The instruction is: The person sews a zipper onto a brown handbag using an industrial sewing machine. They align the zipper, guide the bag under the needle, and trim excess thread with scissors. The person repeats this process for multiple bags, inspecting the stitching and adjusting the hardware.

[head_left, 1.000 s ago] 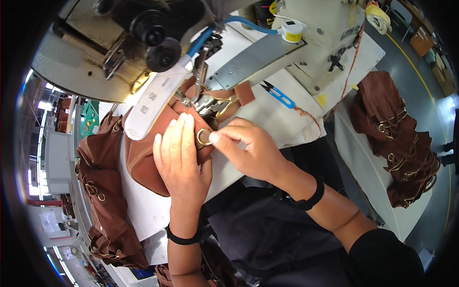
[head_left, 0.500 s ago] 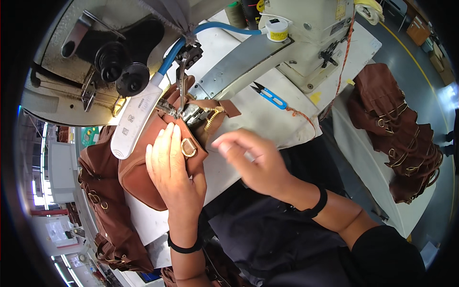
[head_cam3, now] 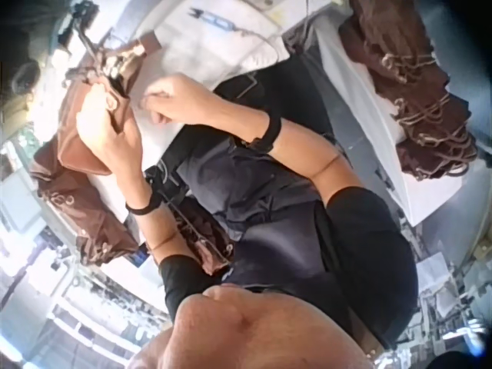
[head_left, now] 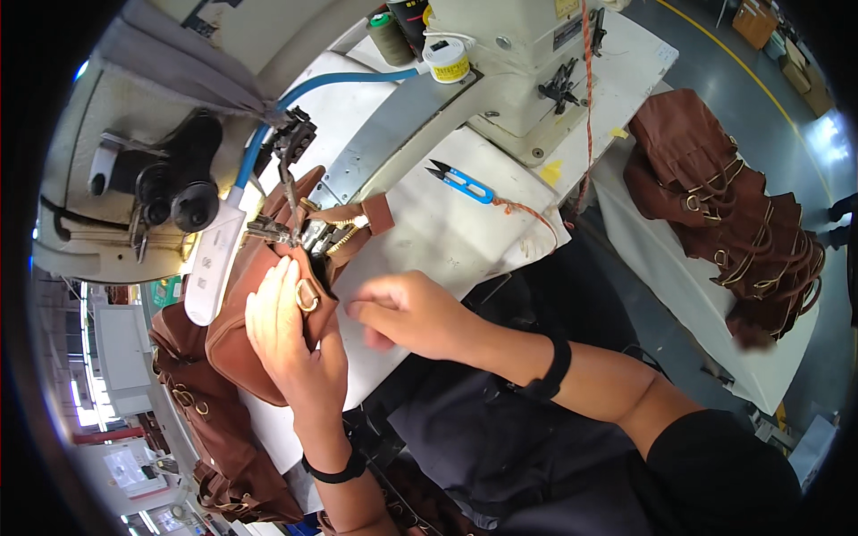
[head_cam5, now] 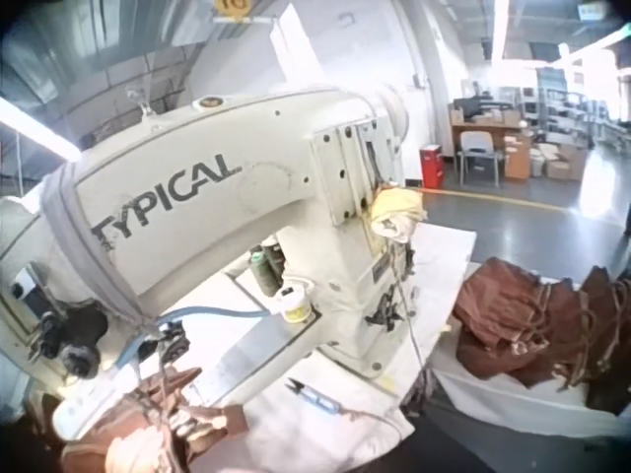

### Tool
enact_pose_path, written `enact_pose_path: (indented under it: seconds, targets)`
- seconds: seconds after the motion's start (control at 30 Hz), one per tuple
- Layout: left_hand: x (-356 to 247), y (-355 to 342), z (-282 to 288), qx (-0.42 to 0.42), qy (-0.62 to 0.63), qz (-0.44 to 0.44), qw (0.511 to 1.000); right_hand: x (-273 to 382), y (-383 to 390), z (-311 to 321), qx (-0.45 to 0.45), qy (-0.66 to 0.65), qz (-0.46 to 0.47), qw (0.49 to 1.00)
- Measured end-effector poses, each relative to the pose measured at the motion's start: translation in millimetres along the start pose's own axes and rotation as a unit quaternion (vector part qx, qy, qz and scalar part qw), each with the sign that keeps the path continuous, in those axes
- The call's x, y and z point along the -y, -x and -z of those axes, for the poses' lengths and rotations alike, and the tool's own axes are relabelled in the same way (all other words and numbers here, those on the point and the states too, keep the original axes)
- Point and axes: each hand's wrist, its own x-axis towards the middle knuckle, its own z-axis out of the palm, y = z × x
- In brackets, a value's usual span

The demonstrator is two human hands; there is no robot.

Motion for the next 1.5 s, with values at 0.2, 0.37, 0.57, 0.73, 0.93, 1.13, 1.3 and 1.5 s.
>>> enact_pose_path:
  seconds: [0.2, 0.37, 0.57, 0.73, 0.93, 1.13, 1.3, 1.5]
  targets:
    - [6.3, 1.9, 3.4, 0.003, 0.015, 0.002, 1.0, 7.0, 84.6, 27.8, 0.034, 0.266, 0.162, 0.95]
    - [8.3, 2.2, 3.6, -0.01, 0.029, 0.001, 1.0, 23.2, 86.2, 40.3, -0.032, 0.321, 0.063, 0.944]
    - [4.5, 0.0, 10.4, 0.017, 0.047, 0.012, 0.999, -8.3, -2.7, 20.0, -0.162, 0.089, 0.187, 0.965]
    - [8.2, 0.5, 8.8, 0.009, 0.05, -0.006, 0.999, -12.2, -24.0, -7.6, -0.221, -0.018, 0.128, 0.967]
    - [8.3, 2.1, 8.2, 0.009, 0.062, -0.003, 0.998, -27.1, -53.6, 9.8, -0.237, 0.171, 0.237, 0.926]
    - [10.7, 0.8, 10.9, 0.036, 0.05, -0.01, 0.998, -37.5, -32.6, 30.4, -0.21, 0.386, 0.438, 0.784]
    - [8.4, -1.3, 13.5, 0.041, 0.043, -0.017, 0.998, -38.3, -33.2, 28.0, -0.071, 0.1, 0.287, 0.95]
    - [13.0, -1.2, 12.4, 0.04, 0.046, -0.016, 0.998, -28.1, -18.4, 29.9, -0.02, 0.106, 0.221, 0.969]
